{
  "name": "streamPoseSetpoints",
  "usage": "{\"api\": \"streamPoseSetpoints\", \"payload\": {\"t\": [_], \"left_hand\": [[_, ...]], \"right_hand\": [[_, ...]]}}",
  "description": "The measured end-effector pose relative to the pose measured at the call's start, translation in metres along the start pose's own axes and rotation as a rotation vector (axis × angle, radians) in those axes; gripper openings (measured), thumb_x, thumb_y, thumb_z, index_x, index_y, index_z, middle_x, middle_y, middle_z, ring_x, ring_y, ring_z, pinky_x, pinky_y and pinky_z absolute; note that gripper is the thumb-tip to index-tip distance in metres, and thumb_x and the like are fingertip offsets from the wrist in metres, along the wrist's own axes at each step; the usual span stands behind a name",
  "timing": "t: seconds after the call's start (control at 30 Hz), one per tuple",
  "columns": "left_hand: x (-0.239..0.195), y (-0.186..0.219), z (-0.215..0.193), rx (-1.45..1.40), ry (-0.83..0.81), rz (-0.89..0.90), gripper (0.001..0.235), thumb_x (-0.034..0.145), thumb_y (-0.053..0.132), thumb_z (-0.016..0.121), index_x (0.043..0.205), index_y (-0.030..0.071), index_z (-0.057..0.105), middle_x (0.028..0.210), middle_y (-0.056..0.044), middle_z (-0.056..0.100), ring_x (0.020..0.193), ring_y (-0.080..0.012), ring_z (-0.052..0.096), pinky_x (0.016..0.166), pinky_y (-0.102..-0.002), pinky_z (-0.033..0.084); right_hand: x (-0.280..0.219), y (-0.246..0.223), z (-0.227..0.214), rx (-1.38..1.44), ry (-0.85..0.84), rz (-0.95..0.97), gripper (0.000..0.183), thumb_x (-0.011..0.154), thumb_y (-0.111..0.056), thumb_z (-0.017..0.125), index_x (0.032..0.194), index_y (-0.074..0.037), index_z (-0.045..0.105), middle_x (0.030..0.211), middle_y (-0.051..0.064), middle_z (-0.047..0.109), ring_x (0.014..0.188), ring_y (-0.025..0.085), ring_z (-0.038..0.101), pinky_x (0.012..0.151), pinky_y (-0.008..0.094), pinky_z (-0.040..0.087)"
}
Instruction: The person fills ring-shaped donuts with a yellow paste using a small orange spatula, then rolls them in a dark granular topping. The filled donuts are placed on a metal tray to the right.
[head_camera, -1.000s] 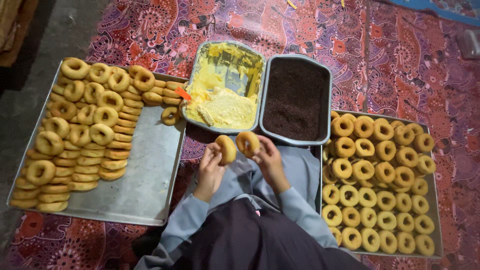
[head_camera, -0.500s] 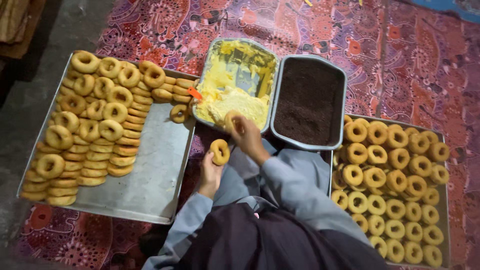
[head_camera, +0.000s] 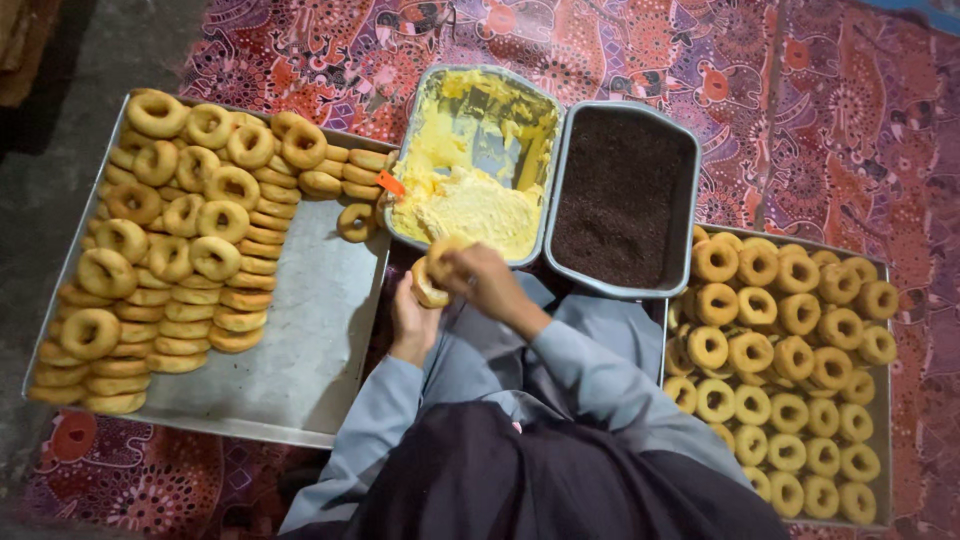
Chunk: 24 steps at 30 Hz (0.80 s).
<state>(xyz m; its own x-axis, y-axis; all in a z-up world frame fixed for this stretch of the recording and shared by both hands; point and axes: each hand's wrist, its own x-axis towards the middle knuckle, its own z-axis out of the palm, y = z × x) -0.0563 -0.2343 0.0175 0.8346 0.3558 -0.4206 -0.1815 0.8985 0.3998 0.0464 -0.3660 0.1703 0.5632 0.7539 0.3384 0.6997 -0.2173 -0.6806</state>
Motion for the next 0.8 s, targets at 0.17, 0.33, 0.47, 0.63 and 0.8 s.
{"api": "streamPoseSetpoints", "payload": {"t": [0.17, 0.33, 0.47, 0.63, 0.8], "left_hand": [[-0.007, -0.006, 0.004, -0.069, -0.100, 0.066, 0.053, 0.102, 0.035, 0.041, 0.137, -0.001, 0.057, 0.138, -0.015, 0.063, 0.130, -0.0290, 0.059, 0.113, -0.045, 0.045], [0.001, 0.002, 0.011, -0.145, 0.000, 0.002, 0.063, 0.106, 0.052, 0.038, 0.136, -0.001, 0.054, 0.135, -0.017, 0.062, 0.126, -0.0316, 0.058, 0.109, -0.047, 0.046], [0.000, -0.001, 0.014, -0.022, 0.016, -0.006, 0.061, 0.107, 0.051, 0.036, 0.141, 0.002, 0.053, 0.138, -0.015, 0.058, 0.126, -0.0294, 0.055, 0.105, -0.043, 0.045], [-0.004, -0.006, 0.018, -0.058, -0.066, 0.083, 0.053, 0.107, 0.035, 0.036, 0.142, -0.003, 0.050, 0.145, -0.017, 0.056, 0.134, -0.0283, 0.056, 0.115, -0.042, 0.046], [-0.019, -0.008, 0.029, -0.061, -0.150, 0.051, 0.052, 0.109, 0.031, 0.033, 0.148, -0.001, 0.047, 0.145, -0.016, 0.054, 0.130, -0.0278, 0.055, 0.112, -0.043, 0.043]], "right_hand": [[0.023, 0.052, -0.021, -0.393, 0.091, 0.047, 0.030, 0.078, -0.008, 0.076, 0.106, -0.010, 0.070, 0.093, 0.011, 0.070, 0.093, 0.035, 0.063, 0.082, 0.047, 0.051], [0.005, 0.022, -0.006, 0.037, -0.020, 0.251, 0.035, 0.080, -0.011, 0.077, 0.114, -0.010, 0.070, 0.088, 0.012, 0.067, 0.084, 0.030, 0.067, 0.077, 0.040, 0.055], [-0.005, -0.004, -0.006, 0.049, -0.030, -0.081, 0.035, 0.080, -0.012, 0.078, 0.114, -0.010, 0.069, 0.095, 0.013, 0.069, 0.091, 0.032, 0.066, 0.082, 0.041, 0.055], [0.003, -0.014, -0.019, -0.038, 0.102, 0.258, 0.033, 0.082, -0.013, 0.079, 0.114, -0.010, 0.073, 0.088, 0.012, 0.069, 0.081, 0.029, 0.067, 0.074, 0.041, 0.055], [-0.001, -0.030, -0.018, 0.037, 0.097, 0.077, 0.034, 0.083, -0.016, 0.082, 0.114, -0.008, 0.072, 0.092, 0.012, 0.069, 0.086, 0.029, 0.067, 0.078, 0.040, 0.056]]}}
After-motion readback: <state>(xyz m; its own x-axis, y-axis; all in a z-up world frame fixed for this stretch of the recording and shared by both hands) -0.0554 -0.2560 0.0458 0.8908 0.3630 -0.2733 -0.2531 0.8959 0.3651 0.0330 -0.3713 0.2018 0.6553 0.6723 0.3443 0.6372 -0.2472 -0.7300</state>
